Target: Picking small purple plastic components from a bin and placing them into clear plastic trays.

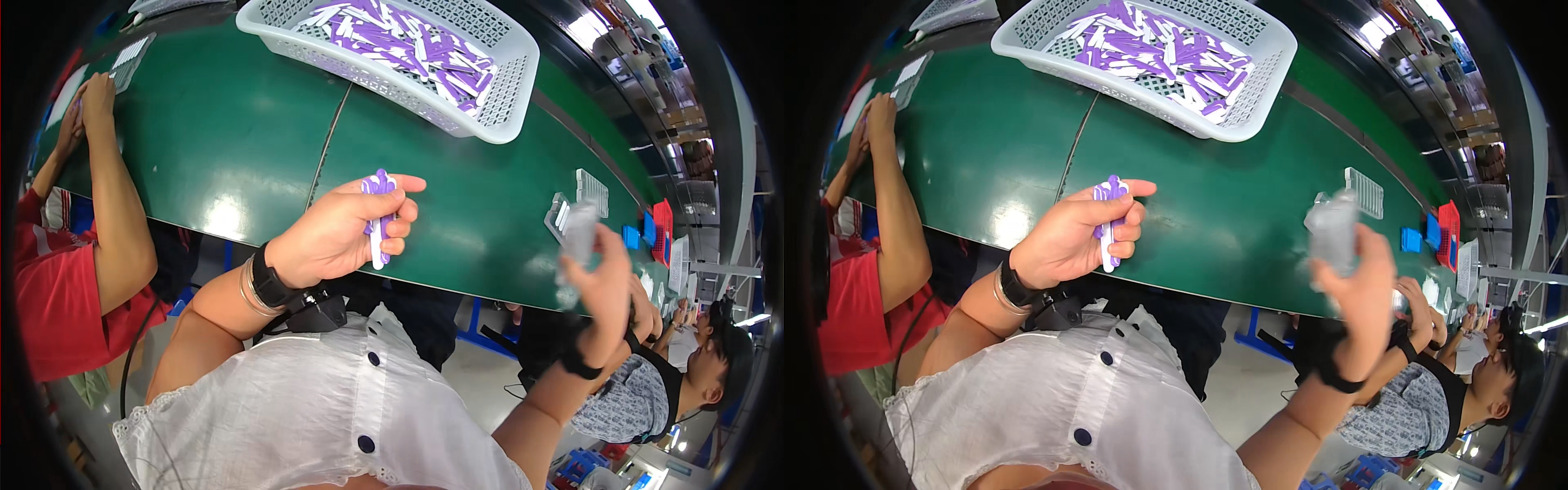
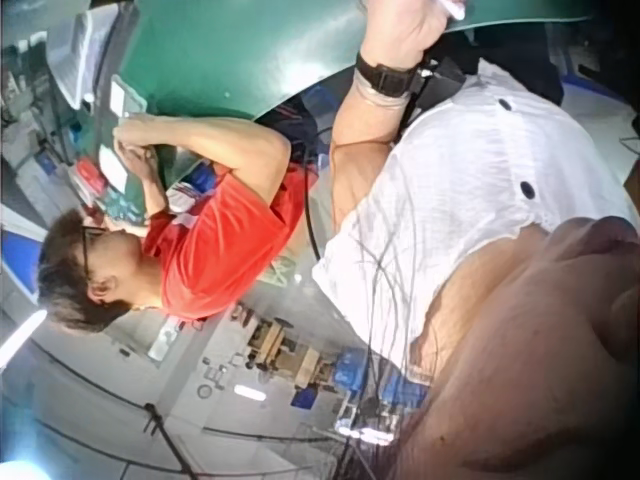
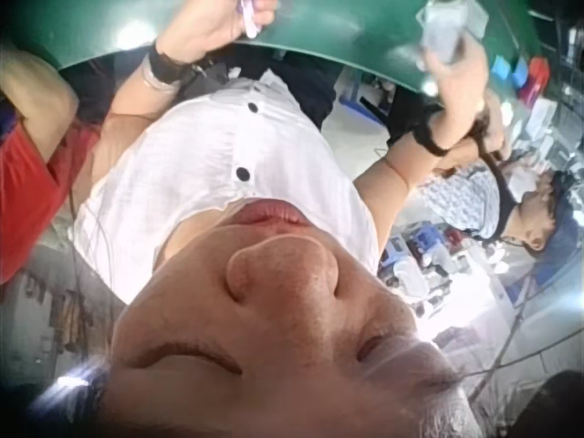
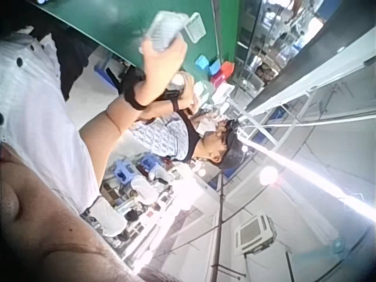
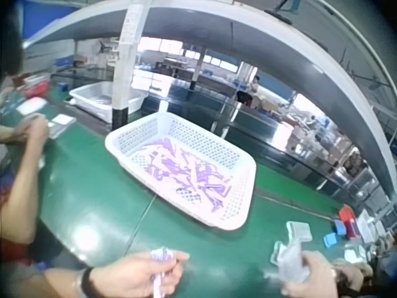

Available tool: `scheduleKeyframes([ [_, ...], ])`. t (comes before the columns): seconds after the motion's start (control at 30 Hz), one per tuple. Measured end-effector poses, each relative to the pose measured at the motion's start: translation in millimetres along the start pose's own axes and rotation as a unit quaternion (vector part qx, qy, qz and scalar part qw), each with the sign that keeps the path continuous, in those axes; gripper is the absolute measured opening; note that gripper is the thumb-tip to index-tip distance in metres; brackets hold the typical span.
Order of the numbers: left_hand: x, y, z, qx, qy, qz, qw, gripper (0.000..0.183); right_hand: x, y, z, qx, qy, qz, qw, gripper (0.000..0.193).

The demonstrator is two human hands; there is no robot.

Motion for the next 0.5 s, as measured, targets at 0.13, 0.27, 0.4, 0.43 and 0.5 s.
scheduleKeyframes([
  [0.13, -2, -2, -5, -0.016, -0.009, 0.009, 1.0, 0.031, -84, -64, 9, -0.003, 0.066, -0.033, 0.997, 0.065],
  [0.27, 2, -1, -4, -0.005, -0.027, 0.01, 1.0, 0.032, -103, -95, 14, -0.029, 0.031, -0.012, 0.999, 0.075],
  [0.4, -1, -3, -7, -0.02, -0.031, 0.0, 0.999, 0.032, -168, -65, 17, 0.108, 0.204, -0.194, 0.953, 0.09],
  [0.43, -4, -16, -6, -0.064, -0.019, 0.008, 0.998, 0.034, -178, -71, 14, 0.096, 0.211, -0.233, 0.944, 0.086],
  [0.5, -11, -26, -2, -0.116, 0.0, 0.011, 0.993, 0.035, -186, -77, 9, 0.101, 0.211, -0.214, 0.948, 0.083],
])
Point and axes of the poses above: each hand's wrist, its own z-axis away from the middle knuckle, its own y-axis out of the back of the hand, x = y × z, the point moved 10 cm from there along -z, towards the middle knuckle, and after that the axes turned 6 degrees about y, right-handed, at the moved point
